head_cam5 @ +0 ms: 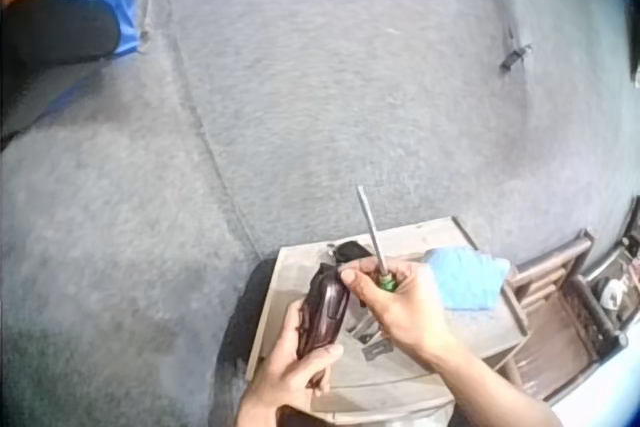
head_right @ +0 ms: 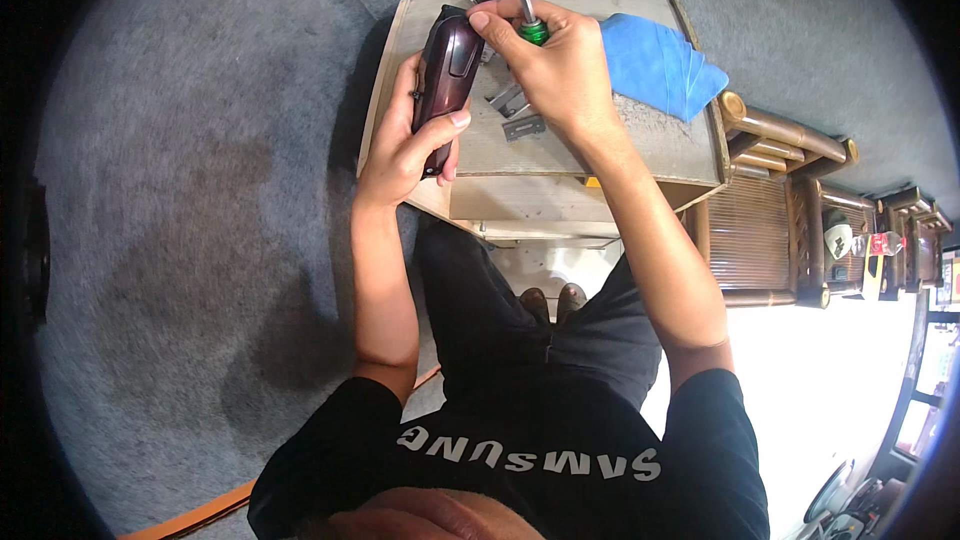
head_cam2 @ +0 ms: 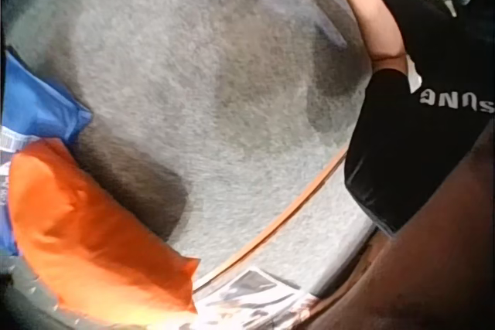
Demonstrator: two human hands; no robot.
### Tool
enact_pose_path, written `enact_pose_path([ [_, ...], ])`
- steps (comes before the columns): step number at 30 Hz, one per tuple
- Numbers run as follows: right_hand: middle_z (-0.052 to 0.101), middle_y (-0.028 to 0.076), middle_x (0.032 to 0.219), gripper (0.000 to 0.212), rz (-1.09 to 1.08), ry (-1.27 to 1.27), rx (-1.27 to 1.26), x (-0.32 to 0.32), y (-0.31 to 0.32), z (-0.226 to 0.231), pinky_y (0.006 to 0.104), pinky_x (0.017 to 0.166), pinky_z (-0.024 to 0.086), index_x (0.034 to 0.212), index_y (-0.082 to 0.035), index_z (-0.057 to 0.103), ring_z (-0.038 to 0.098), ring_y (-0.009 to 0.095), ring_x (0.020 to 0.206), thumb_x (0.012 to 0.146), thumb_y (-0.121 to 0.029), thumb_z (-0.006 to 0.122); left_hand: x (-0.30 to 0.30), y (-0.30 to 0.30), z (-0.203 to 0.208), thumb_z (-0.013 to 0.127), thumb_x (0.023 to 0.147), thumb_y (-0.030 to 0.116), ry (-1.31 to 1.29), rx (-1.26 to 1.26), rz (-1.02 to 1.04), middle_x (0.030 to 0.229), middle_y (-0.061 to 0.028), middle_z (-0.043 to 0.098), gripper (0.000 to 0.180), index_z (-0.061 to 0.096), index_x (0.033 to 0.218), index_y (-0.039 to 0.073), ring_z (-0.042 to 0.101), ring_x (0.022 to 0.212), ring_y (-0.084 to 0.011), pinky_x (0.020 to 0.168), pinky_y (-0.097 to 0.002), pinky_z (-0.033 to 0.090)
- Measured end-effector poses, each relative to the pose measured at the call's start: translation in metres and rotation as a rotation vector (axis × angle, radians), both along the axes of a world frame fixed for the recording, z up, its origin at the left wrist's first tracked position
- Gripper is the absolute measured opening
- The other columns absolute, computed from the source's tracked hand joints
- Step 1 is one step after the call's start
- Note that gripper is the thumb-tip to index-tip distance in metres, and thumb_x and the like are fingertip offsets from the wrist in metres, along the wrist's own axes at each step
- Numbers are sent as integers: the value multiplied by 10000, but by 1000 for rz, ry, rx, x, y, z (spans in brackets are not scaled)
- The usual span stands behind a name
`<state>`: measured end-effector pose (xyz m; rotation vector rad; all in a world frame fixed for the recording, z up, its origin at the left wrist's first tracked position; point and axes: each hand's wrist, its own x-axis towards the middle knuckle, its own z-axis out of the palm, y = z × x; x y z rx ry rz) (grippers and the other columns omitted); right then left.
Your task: The person disassembles and repairs hair clippers using a screwdriver. The person uses the screwdriver to remove screws from the internal motor assembly, handles the clipper casing, and positions small metal components on a workbench.
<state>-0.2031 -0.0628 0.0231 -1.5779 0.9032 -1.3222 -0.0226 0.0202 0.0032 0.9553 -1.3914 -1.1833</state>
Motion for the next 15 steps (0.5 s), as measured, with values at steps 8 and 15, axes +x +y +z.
enact_pose_path([
  [8, 708, 1, 730, 240, -67, 31, -184, 4, -2, -8, 257, 603, 476, 1071, -45, 817, 556, 38, 682, 938, -244, 819, 0, 0, 0, 673, 967, 121, -24, -5, 1, 895, -74, 579, 748, 224, 1562, 69, 542, 485, -115, 428, -272, 440],
  [15, 658, -19, 690, 257, -80, 45, -132, 0, -3, -8, 255, 580, 455, 1064, -57, 814, 536, 42, 654, 922, -270, 838, -10, 3, 3, 683, 988, 159, -39, -107, 70, 931, -81, 601, 792, 198, 1610, 82, 543, 492, -113, 433, -267, 464],
])
